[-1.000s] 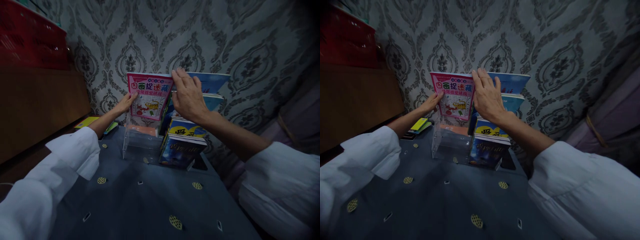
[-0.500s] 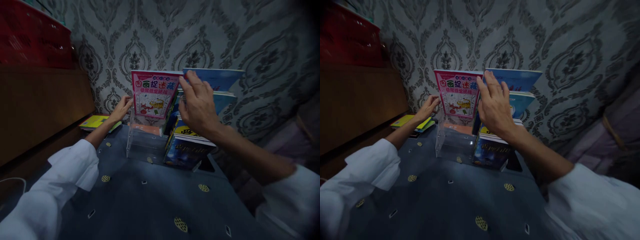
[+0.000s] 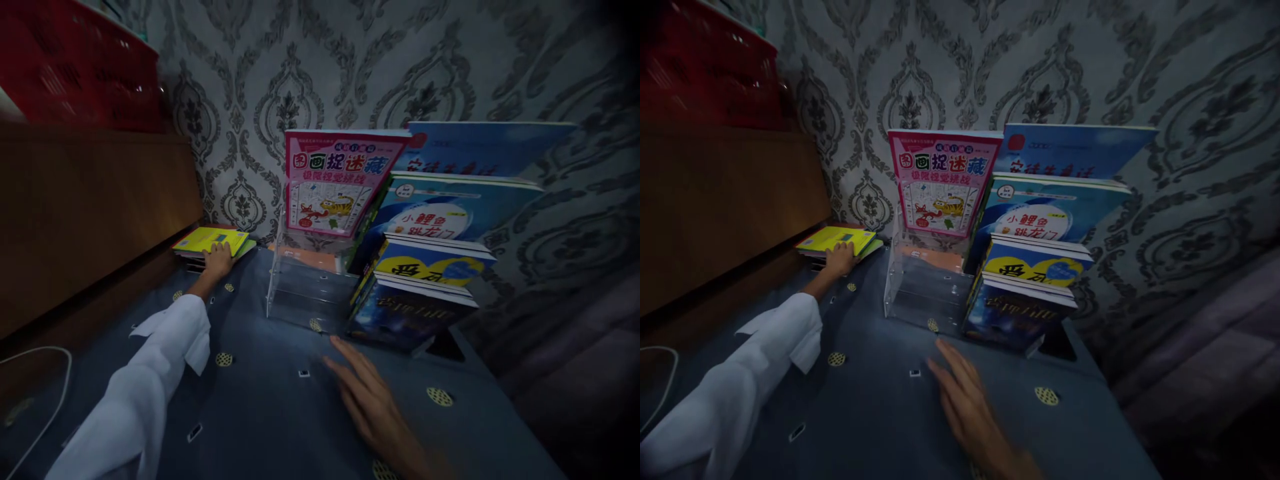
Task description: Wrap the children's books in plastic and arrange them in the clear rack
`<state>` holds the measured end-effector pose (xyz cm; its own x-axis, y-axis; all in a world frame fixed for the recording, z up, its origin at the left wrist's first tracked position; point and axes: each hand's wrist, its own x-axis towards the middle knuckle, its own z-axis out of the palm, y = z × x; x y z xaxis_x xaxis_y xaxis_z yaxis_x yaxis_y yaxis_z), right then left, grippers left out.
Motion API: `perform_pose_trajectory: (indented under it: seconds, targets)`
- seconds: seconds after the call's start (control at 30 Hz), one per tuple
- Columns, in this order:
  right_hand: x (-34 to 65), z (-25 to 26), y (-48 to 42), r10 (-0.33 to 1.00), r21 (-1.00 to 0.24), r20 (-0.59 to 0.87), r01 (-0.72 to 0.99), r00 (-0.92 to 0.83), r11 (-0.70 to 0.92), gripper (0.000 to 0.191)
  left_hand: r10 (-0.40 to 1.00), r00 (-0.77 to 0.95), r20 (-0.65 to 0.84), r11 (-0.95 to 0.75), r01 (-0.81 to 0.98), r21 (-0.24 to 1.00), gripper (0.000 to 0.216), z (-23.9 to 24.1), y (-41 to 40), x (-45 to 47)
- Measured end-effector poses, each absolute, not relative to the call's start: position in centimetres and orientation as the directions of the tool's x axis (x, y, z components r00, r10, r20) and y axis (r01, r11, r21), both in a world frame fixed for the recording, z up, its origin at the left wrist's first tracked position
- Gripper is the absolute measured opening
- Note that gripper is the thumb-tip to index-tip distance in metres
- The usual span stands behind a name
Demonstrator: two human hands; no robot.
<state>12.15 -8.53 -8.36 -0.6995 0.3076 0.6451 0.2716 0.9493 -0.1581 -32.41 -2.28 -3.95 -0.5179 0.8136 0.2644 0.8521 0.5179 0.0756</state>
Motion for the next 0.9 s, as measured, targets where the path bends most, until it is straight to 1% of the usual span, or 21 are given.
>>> perform_pose_trajectory:
  seconds: [0.13,0.23,0.3,0.4,0.57,0.73,0.9]
  targets:
    - [11.3,-10.9,-9.6,0.363,-0.259,0.618,0.256,-0.697,0.931,0.042,0.829,-0.493,0.263,0.52,0.853,-0.04,0.036,-3.5,-2.1,-32.8]
    - [11.0,-12.2,-9.9,0.399,-0.331,0.602,0.238,-0.692,0.913,0.038,0.849,-0.459,0.261,0.496,0.862,-0.1,0.038,-3.3,-3.0,-32.9]
    - [11.1,-12.8,-9.9,0.429,-0.373,0.578,0.242,-0.694,0.896,0.036,0.869,-0.421,0.259,0.462,0.878,-0.123,0.036,-3.4,-4.2,-32.9]
    - [11.3,-13.3,-9.7,0.48,-0.42,0.55,0.27,-0.684,0.866,0.034,0.899,-0.355,0.258,0.399,0.906,-0.141,0.033,-3.9,-6.8,-32.7]
    - [11.4,-13.6,-9.5,0.551,-0.511,0.511,0.283,-0.659,0.812,0.032,0.923,-0.297,0.244,0.339,0.928,-0.153,0.044,-5.5,-11.5,-31.6]
    - [11.3,-13.5,-9.6,0.547,-0.547,0.49,0.249,-0.679,0.799,0.032,0.934,-0.285,0.217,0.32,0.936,-0.148,0.05,-7.8,-15.8,-29.7]
    - [11.2,-13.6,-9.7,0.55,-0.569,0.477,0.237,-0.685,0.788,0.033,0.96,-0.246,0.132,0.264,0.954,-0.141,0.049,-9.8,-20.2,-27.4]
